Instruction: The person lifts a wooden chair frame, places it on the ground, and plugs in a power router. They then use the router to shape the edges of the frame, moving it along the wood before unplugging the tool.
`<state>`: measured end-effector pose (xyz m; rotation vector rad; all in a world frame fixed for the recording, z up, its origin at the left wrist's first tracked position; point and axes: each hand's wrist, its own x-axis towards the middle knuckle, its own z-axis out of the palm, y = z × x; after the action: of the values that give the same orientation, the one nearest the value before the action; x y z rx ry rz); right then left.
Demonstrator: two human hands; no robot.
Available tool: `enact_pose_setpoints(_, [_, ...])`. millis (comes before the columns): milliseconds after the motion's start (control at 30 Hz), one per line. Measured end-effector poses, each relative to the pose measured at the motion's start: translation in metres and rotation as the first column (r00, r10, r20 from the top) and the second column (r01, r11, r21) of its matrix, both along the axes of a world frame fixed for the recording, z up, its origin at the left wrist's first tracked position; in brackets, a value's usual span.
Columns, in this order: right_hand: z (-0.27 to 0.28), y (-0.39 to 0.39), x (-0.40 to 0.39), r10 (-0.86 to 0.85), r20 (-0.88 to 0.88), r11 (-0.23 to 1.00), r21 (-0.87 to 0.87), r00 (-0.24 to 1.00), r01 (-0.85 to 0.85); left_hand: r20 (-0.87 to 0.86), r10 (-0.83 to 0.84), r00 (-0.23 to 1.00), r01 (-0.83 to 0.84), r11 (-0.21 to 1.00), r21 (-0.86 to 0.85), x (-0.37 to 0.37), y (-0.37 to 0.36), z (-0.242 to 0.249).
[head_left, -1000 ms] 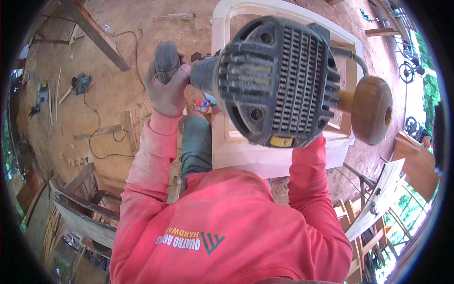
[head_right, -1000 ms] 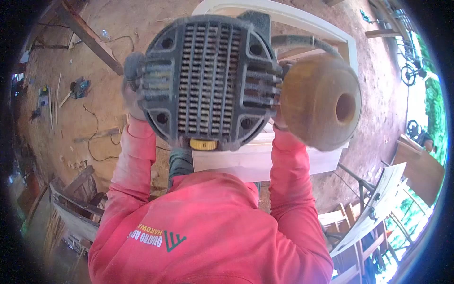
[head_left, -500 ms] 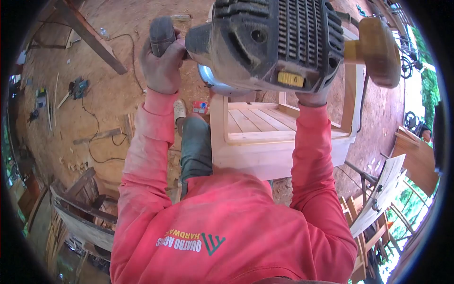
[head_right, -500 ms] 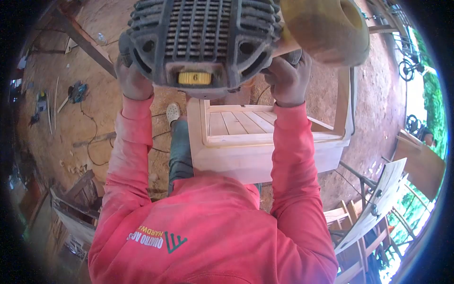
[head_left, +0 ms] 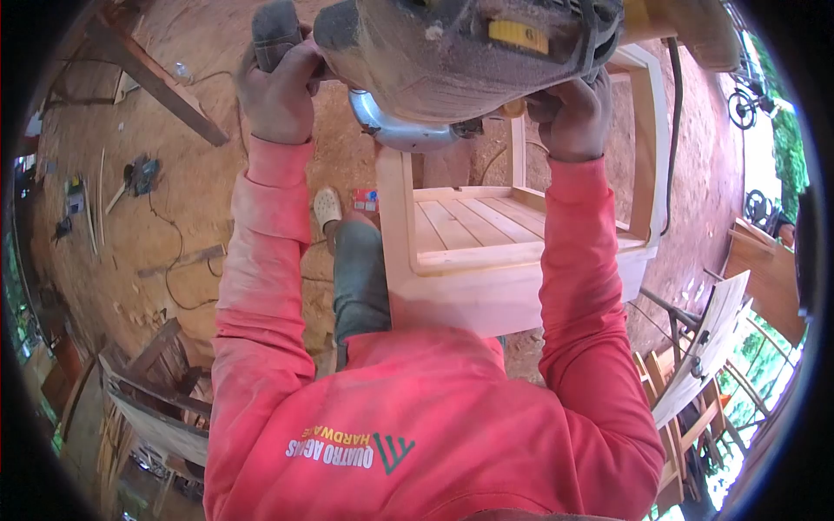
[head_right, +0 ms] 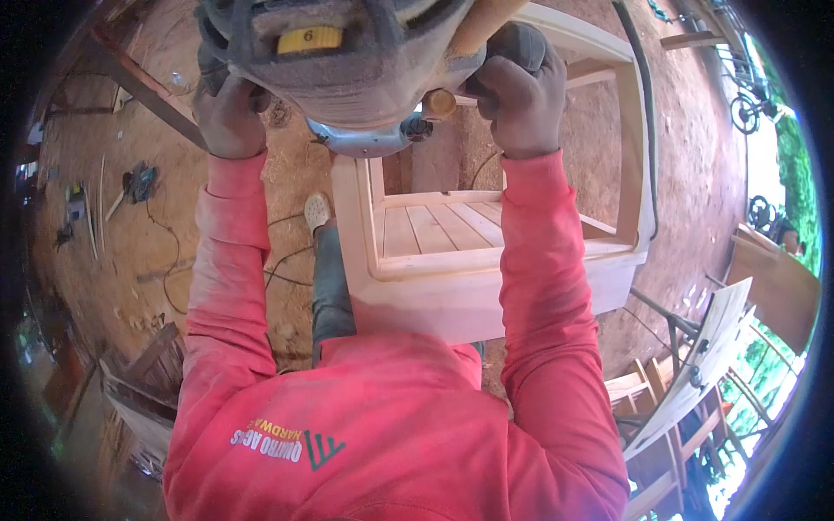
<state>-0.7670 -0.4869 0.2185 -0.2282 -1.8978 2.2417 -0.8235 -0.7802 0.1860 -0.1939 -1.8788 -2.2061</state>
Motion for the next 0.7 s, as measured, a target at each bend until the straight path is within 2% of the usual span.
enact_pose_setpoints(67, [0.002,-0.001,-0.005,0.027,-0.031,0.999,0.029,0.999,-0.026,-0.008,-0.008,1.0,0.008,1.0,-0.006,-0.007,-0.002,-0.004])
enact_pose_setpoints(133, [-0.007,0.005,-0.012,0.052,-0.089,0.964,0.263,0.995,-0.027,-0.05,-0.03,0.998,0.029,0.999,-0.029,-0.012,-0.004,-0.01])
enact_pose_setpoints(167, [-0.008,0.006,-0.013,0.041,-0.081,0.966,0.259,0.996,-0.019,-0.088,-0.05,0.995,0.046,0.997,-0.054,-0.015,-0.007,-0.014])
enact_pose_setpoints(200, [-0.01,0.007,-0.014,0.03,-0.073,0.967,0.255,0.997,-0.01,-0.189,-0.05,0.981,0.006,0.975,-0.224,-0.02,-0.012,-0.018])
enact_pose_setpoints(233, [-0.004,0.002,-0.017,-0.004,-0.024,0.991,0.133,1.0,0.008,-0.295,-0.051,0.954,-0.065,0.927,-0.37,-0.025,-0.018,-0.023])
enact_pose_setpoints(267, [0.002,-0.002,-0.019,-0.033,0.033,0.999,0.009,0.999,0.032,-0.449,-0.085,0.889,-0.229,0.767,-0.599,-0.033,-0.028,-0.026])
enact_pose_setpoints(300, [0.005,-0.005,-0.022,-0.016,0.006,0.999,0.042,1.0,0.015,-0.57,-0.169,0.804,-0.41,0.537,-0.737,-0.037,-0.033,-0.028])
enact_pose_setpoints(367, [0.011,-0.011,-0.028,0.022,-0.035,0.994,0.106,0.999,-0.018,-0.312,-0.061,0.948,-0.135,0.81,-0.571,-0.026,-0.008,0.0])
enact_pose_setpoints(433, [0.015,-0.014,-0.031,0.066,-0.066,0.993,0.103,0.996,-0.059,-0.206,-0.072,0.976,-0.028,0.896,-0.443,-0.022,-0.002,0.007])
enact_pose_setpoints(467, [0.017,-0.014,-0.033,0.089,-0.089,0.994,0.07,0.992,-0.083,-0.262,-0.1,0.96,-0.035,0.886,-0.463,-0.027,-0.003,0.001])
enact_pose_setpoints(500, [0.013,-0.013,-0.036,0.11,-0.118,0.994,0.039,0.987,-0.106,-0.262,-0.072,0.962,-0.041,0.915,-0.402,-0.031,-0.001,-0.001])
enact_pose_setpoints(533, [0.009,-0.004,-0.037,0.203,-0.13,0.979,0.015,0.97,-0.203,-0.262,-0.045,0.964,-0.048,0.939,-0.339,-0.035,0.003,-0.002])
enact_pose_setpoints(600, [0.016,-0.004,-0.033,0.21,-0.096,0.974,-0.062,0.973,-0.216,-0.109,0.098,0.989,-0.103,0.994,-0.039,-0.04,0.019,-0.002])
enact_pose_setpoints(700, [-0.028,-0.009,-0.064,0.033,-0.43,0.992,0.126,0.902,0.024,-0.044,0.009,0.999,-0.012,0.998,-0.058,-0.059,0.0,-0.015])
